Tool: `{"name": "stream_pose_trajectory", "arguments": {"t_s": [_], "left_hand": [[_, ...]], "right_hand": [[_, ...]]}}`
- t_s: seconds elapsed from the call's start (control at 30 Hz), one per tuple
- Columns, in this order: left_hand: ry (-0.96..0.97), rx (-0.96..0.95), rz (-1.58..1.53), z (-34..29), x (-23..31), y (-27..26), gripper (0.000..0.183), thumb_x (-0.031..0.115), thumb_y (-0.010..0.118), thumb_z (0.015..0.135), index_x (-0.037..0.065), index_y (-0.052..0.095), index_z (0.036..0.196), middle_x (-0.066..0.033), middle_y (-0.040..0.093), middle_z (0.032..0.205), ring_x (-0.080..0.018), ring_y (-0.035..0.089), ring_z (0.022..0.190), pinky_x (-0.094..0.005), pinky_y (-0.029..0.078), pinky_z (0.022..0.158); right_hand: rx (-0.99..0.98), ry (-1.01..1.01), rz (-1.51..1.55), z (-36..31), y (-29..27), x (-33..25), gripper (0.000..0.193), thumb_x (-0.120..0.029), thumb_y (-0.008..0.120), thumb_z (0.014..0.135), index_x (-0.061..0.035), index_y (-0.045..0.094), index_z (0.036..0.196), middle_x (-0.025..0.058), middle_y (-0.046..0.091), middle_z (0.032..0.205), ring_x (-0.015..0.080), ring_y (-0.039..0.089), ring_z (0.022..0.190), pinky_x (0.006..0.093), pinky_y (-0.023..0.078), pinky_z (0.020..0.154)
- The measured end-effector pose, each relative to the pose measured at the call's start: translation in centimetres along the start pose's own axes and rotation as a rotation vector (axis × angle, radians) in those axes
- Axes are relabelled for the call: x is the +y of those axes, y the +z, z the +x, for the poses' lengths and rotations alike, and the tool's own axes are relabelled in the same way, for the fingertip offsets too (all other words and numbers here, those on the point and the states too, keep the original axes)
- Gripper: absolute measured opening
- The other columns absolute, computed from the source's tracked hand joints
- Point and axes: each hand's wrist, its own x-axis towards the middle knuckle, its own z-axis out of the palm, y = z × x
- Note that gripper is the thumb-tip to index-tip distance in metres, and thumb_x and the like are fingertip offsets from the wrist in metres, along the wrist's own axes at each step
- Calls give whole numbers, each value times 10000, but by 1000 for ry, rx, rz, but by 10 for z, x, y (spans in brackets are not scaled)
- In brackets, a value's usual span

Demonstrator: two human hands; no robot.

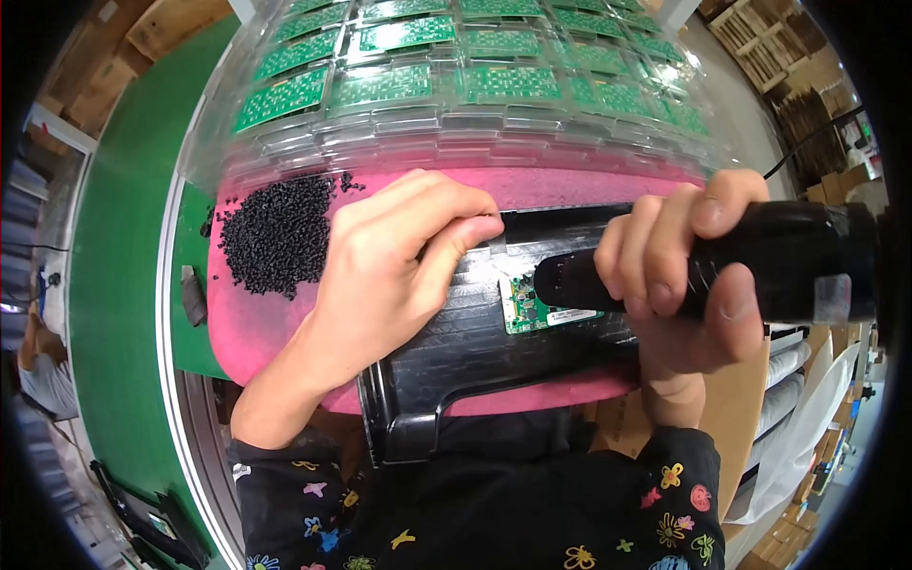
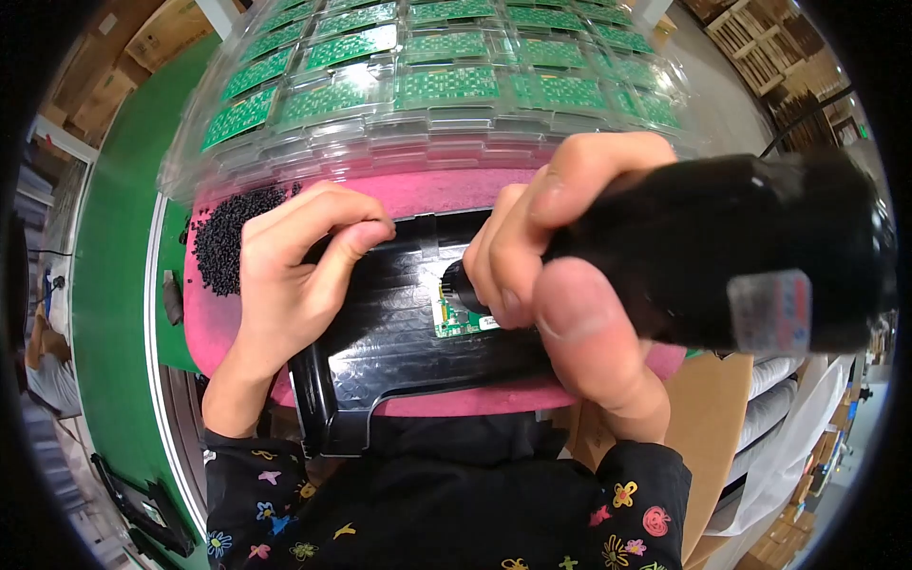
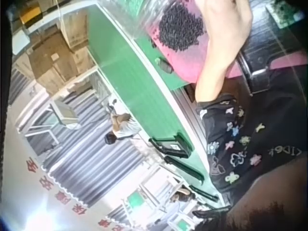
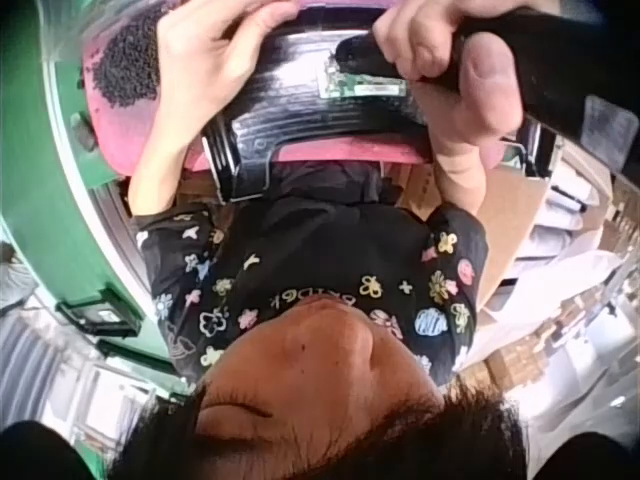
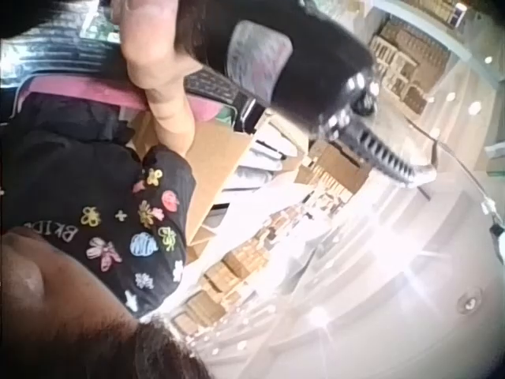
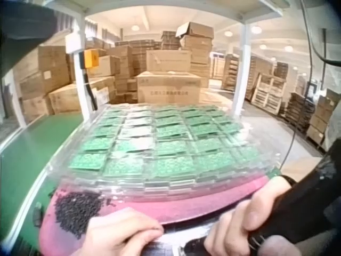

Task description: Assembling circuit boards into plastic housings using an electric screwdriver on a production line.

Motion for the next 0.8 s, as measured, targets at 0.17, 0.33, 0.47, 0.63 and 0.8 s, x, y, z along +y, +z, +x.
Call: {"name": "stream_pose_trajectory", "arguments": {"t_s": [0.17, 0.33, 0.47, 0.63, 0.8], "left_hand": [[-220, -84, -55, -2, 9, -1, 60, 29, 647, 874, -24, 631, 848, -102, 620, 708, -208, 611, 633, -287, 470, 592], [-335, -242, 4, 2, 16, -7, 173, 83, 608, 908, -22, 543, 787, -178, 541, 682, -364, 543, 585, -418, 427, 545], [-352, -216, -47, 1, 14, 0, 194, 78, 587, 911, -30, 514, 768, -188, 531, 678, -381, 535, 585, -444, 414, 552], [-212, -170, -26, -2, 10, 5, 72, 23, 623, 862, -47, 613, 876, -153, 588, 712, -327, 601, 656, -369, 472, 604], [-266, -308, -12, -2, 10, -1, 108, 22, 689, 804, -40, 663, 888, -157, 645, 765, -326, 648, 685, -371, 506, 625]], "right_hand": [[-45, 16, -3, 3, 2, 14, 325, -305, 588, 897, -77, 424, 1060, 5, 464, 628, 116, 428, 490, 282, 398, 506], [-56, 31, -30, 6, -2, 18, 325, -305, 591, 890, -73, 425, 1045, 1, 453, 615, 111, 419, 480, 274, 396, 497], [-59, 12, -50, 9, 1, 22, 314, -290, 612, 882, -66, 431, 1008, -4, 443, 605, 106, 409, 469, 268, 393, 483], [-218, 18, -127, 21, -8, 25, 331, -276, 661, 865, -62, 429, 967, -3, 445, 590, 104, 412, 464, 271, 401, 480], [-223, 23, -58, 18, -2, 36, 367, -279, 687, 860, -52, 431, 993, 6, 451, 586, 103, 423, 472, 271, 394, 475]]}}
